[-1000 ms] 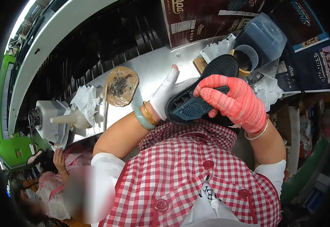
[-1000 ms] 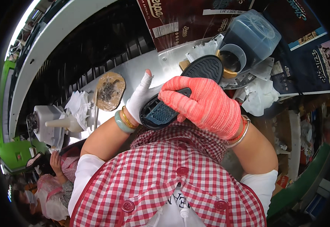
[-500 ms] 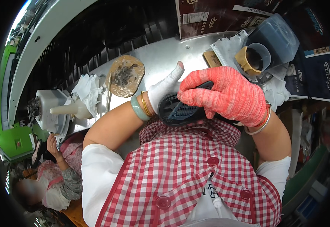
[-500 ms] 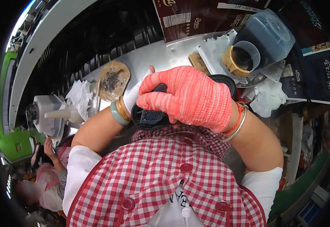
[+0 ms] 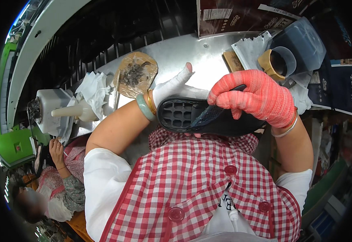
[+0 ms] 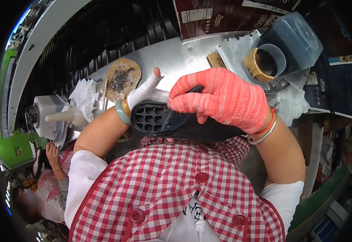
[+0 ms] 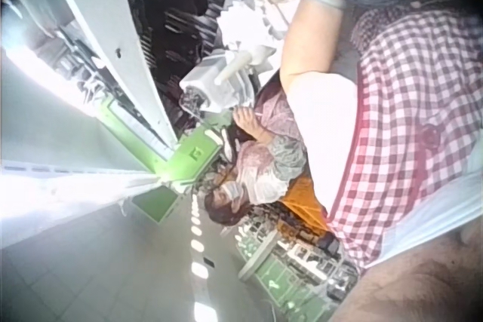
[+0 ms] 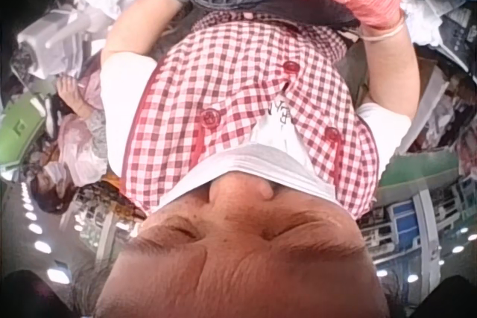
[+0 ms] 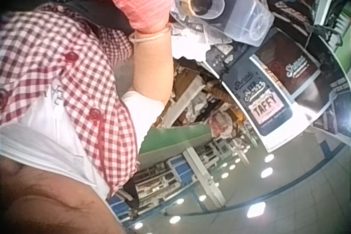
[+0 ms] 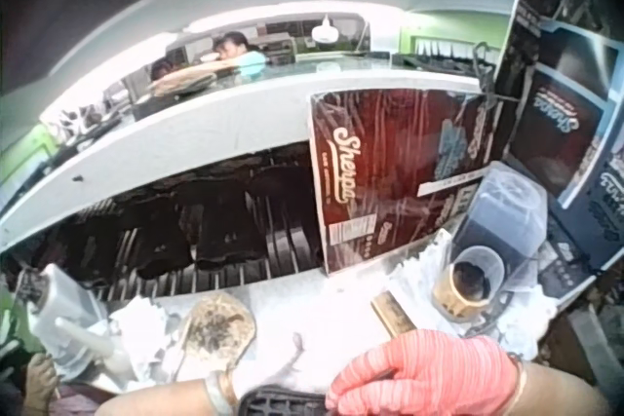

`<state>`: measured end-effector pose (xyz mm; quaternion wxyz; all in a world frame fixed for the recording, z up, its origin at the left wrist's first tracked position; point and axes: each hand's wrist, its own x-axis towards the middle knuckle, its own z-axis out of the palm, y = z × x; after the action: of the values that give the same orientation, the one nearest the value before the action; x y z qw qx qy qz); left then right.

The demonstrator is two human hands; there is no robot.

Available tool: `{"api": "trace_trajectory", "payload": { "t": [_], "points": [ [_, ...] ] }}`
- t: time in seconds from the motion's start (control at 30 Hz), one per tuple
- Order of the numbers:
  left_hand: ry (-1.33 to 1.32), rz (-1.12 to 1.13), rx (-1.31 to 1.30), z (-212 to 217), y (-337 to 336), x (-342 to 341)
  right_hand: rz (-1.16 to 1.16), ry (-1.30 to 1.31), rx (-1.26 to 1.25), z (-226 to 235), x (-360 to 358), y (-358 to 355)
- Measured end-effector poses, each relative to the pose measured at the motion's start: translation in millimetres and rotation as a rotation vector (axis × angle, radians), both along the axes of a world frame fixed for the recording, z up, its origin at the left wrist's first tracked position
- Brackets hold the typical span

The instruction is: The person prepares a cleaning solution by mixing a dark liquid with a white substance in a small container. They then use a blue brush to scrub the soles of black slip-on shoes, working on one shoe at a time. The person repeatedly dips the brush into the solution and scrubs the textured bottom of the footwear.

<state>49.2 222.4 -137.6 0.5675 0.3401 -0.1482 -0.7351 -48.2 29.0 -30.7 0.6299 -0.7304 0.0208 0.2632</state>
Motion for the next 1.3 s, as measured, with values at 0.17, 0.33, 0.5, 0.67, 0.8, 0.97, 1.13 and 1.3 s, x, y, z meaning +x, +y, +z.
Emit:
{"api": "trace_trajectory", "payload": {
  "t": [0.17, 0.33, 0.5, 0.67, 0.8, 0.97, 1.13, 1.3],
  "points": [
    [0.094, -0.026, -0.091, -21, 9, 6, -0.067, 0.001, 0.027, -8, -14, -16],
    [0.072, -0.04, -0.158, -31, 10, 11, -0.166, 0.009, 0.032, -25, -39, -34],
    [0.015, 0.154, -0.011, 5, 15, 8, -0.395, -0.115, -0.041, -21, -62, -59],
    [-0.242, 0.569, -0.351, 17, 22, 24, -0.98, -0.513, -0.134, 8, -76, -93],
    [0.069, 0.767, -0.402, 3, 26, 10, -1.086, -0.527, -0.275, -10, -69, -120],
    [0.537, 0.719, -0.007, -23, 26, -50, -1.066, -0.461, -0.312, -47, -61, -138],
    [0.48, 0.736, 0.038, -55, 35, -66, -1.081, -0.408, -0.308, -48, -58, -142],
    [0.393, 0.729, -0.034, -37, 20, -74, -1.107, -0.449, -0.23, -55, -59, -142]
  ]
}}
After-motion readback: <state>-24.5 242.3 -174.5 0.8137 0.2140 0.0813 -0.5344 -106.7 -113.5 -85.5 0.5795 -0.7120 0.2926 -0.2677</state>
